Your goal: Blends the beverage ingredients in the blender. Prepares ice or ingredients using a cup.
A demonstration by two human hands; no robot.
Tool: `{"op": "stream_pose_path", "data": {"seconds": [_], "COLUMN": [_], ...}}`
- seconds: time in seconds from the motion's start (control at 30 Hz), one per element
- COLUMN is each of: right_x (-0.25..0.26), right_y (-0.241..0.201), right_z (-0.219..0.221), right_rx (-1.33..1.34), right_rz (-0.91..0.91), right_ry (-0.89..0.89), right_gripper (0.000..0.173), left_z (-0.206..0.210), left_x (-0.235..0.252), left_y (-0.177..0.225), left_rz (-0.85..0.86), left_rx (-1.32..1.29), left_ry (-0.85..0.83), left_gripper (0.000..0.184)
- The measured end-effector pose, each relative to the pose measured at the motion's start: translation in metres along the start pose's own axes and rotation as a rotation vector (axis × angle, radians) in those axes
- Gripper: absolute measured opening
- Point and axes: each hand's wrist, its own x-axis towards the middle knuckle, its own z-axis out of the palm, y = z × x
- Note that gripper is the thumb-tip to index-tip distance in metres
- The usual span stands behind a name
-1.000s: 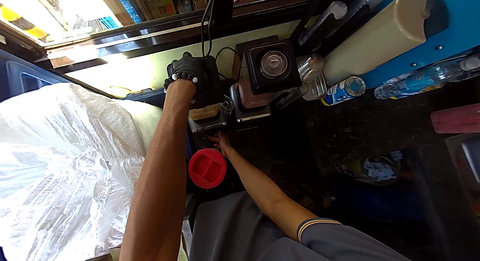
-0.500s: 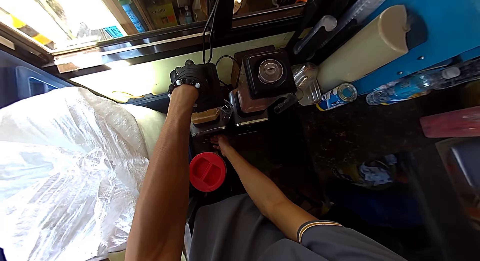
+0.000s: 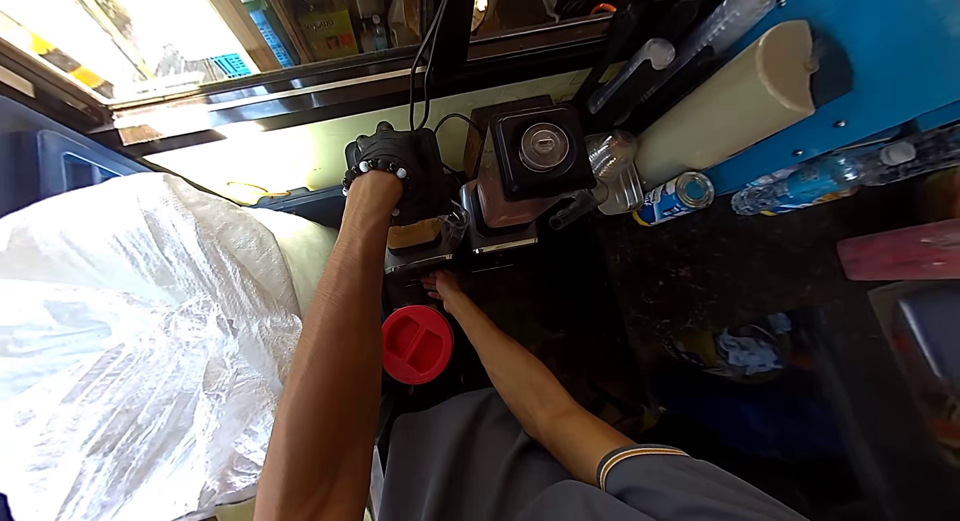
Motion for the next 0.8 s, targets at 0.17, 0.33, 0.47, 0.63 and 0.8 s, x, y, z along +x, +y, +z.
{"op": "stream_pose_path", "data": {"seconds": [0.17,0.33,0.47,0.63,0.8], "right_x": [-0.002,-0.004,-0.003,0.000,0.003], "right_y": [0.000,0.005,0.003,0.006,0.011], "right_z": [0.002,-0.001,0.000,-0.001,-0.004], "right_rx": [0.009,0.023,0.013,0.021,0.033], "right_rz": [-0.011,-0.022,-0.037,-0.041,-0.052], "right_ry": [0.005,-0.010,-0.003,-0.012,-0.036], "right_gripper": [0.043,0.044,0.044,0.044,0.045], "left_z": [0.000,0.000,0.001,0.001,-0.001], "left_x": [0.001,0.001,0.000,-0.001,-0.002], "left_y": [-0.001,0.000,-0.001,-0.001,0.000], "left_rz": [0.000,0.002,0.022,0.008,0.006], "left_rx": [0.005,0.037,0.034,0.002,0.005], "left_ry": [-0.009,-0.018,0.006,0.004,-0.004], "left_gripper": [0.023,0.021,0.023,0.024,0.024]}}
